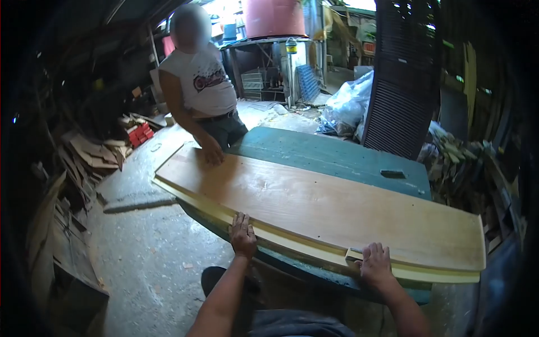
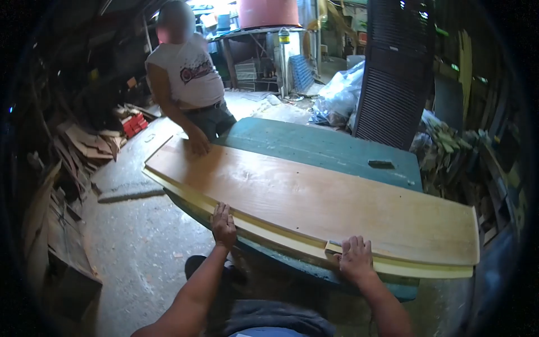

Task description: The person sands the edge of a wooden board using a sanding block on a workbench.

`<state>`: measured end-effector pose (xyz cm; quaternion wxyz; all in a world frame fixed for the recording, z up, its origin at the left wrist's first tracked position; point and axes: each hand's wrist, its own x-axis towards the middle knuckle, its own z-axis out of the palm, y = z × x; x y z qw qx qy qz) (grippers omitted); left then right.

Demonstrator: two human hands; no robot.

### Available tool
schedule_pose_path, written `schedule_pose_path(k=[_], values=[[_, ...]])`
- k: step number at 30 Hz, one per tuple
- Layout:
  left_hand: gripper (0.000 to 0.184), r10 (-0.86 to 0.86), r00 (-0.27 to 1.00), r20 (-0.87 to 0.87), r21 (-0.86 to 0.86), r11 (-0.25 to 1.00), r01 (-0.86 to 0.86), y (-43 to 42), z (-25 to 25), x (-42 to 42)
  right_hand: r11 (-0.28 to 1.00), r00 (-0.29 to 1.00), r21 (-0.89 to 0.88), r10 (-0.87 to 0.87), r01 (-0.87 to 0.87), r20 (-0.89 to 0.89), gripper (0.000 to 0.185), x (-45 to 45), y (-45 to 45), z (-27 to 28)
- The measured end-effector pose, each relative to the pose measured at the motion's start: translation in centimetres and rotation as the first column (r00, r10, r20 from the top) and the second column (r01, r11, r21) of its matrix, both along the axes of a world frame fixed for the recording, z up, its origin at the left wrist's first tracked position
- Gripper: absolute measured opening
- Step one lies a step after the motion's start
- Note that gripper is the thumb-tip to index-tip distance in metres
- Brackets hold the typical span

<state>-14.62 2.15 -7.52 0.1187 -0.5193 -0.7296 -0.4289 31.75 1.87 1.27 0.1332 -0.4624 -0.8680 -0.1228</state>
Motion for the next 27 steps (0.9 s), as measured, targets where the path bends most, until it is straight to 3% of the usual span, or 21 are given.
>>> schedule_pose_path(k=[2, 4, 9, 11, 15, 20, 24, 27], values=[[0.043, 0.031, 1.0, 0.002, 0.024, 0.999, -0.031, 0.0, 0.0, 0.3, 1.0, 0.998, 0.013, 0.021, -0.022, 0.067, 0.041, 0.5, 0.8, 0.4], [0.041, 0.038, 0.999, 0.015, 0.044, 0.998, -0.039, 0.0, -0.1, 0.3, 0.99, 0.978, -0.081, 0.129, -0.117, 0.166, 0.038, 1.3, 1.9, 0.8], [0.037, 0.024, 0.999, 0.041, 0.069, 0.997, -0.027, -0.8, 0.1, 0.5, 0.948, 0.964, -0.249, 0.235, -0.198, 0.128, 0.038, 1.3, 2.8, 2.4], [0.036, 0.004, 1.0, 0.01, 0.109, 0.994, -0.005, -0.7, -0.1, 0.4, 0.947, 0.973, -0.241, 0.227, -0.211, 0.038, 0.043, 1.4, 3.0, 1.6], [0.035, -0.042, 0.999, 0.024, 0.189, 0.981, 0.036, -0.8, -0.5, 0.4, 0.944, 0.959, -0.255, 0.248, -0.207, 0.14, 0.046, 1.7, 2.8, 1.8], [0.033, -0.039, 0.997, 0.067, 0.201, 0.979, 0.024, -1.4, 0.5, 0.6, 0.949, 0.949, -0.174, 0.286, -0.261, 0.133, 0.053, 1.0, 2.7, 2.3], [0.032, -0.049, 0.998, 0.043, 0.225, 0.974, 0.039, -1.1, -0.3, 0.4, 0.949, 0.942, -0.155, 0.297, -0.274, 0.157, 0.048, -4.2, 3.1, 2.5], [0.033, -0.044, 0.997, 0.057, 0.231, 0.973, 0.029, -1.1, -0.5, 0.6, 0.939, 0.949, -0.184, 0.308, -0.292, 0.069, 0.049, -8.5, 3.9, 1.7]])
